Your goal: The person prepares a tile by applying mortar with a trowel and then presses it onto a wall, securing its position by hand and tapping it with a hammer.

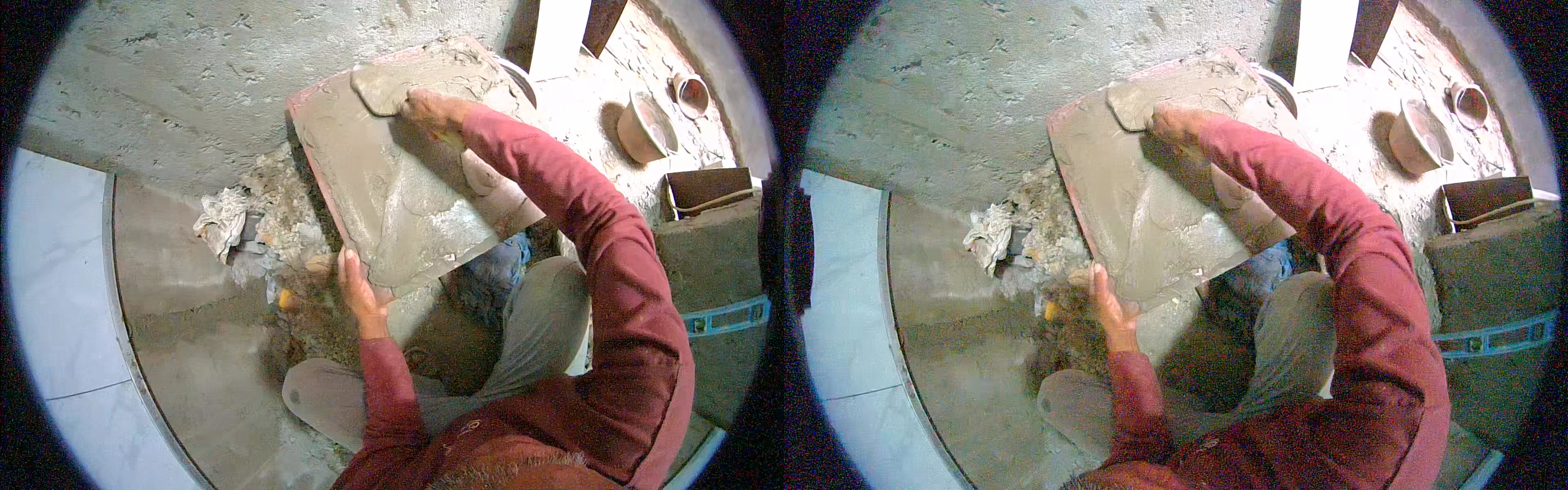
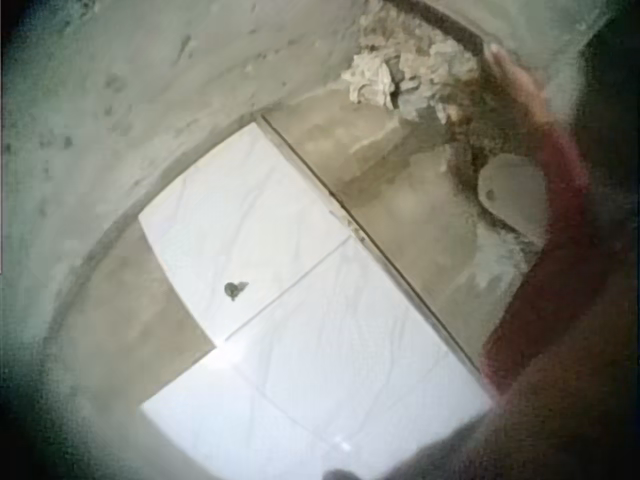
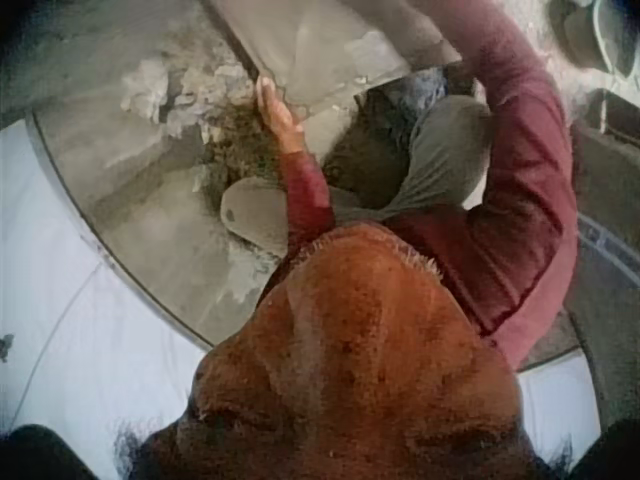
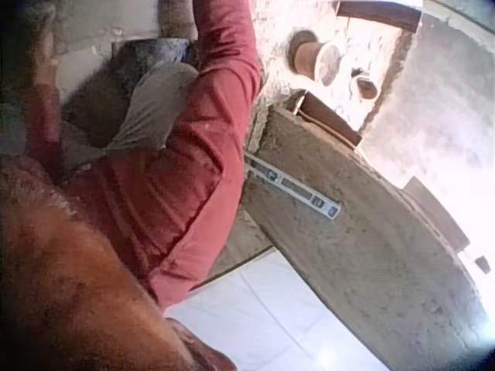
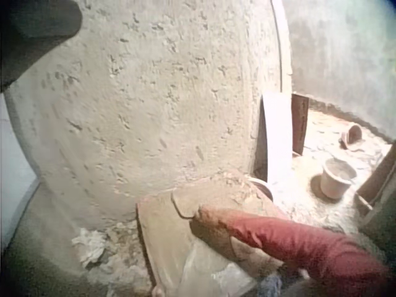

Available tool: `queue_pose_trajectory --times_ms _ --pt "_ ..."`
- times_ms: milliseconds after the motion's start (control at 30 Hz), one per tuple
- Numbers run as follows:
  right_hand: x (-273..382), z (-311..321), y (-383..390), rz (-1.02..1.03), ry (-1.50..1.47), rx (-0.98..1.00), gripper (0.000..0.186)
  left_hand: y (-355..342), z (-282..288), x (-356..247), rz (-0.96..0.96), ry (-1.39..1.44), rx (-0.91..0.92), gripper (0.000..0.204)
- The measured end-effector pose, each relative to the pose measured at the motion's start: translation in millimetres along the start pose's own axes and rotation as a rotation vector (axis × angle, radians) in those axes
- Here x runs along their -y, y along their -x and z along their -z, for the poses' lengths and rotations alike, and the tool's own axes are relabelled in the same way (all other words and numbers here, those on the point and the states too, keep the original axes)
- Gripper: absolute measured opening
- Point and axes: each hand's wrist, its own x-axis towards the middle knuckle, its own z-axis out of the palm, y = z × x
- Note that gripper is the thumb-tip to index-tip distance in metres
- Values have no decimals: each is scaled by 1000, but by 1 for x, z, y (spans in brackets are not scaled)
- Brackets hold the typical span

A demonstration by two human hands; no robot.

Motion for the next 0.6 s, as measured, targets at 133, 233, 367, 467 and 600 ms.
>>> queue_pose_trajectory --times_ms 133,233,367,467,600 --pt "-67 -2 39 69 8 -90 39 1 -20 4 21 28 36 59" --pt "-72 21 45 -22 276 -16 39 -4 -7 10 9 -35 -21 57" --pt "-53 6 38 -197 -535 68 36 -5 -7 8 -16 0 50 54" --pt "-42 -10 17 -93 -786 64 38 -5 -14 13 -2 8 53 53" --pt "31 -12 -41 -509 -1209 205 42 -5 1 7 -11 6 -31 51"
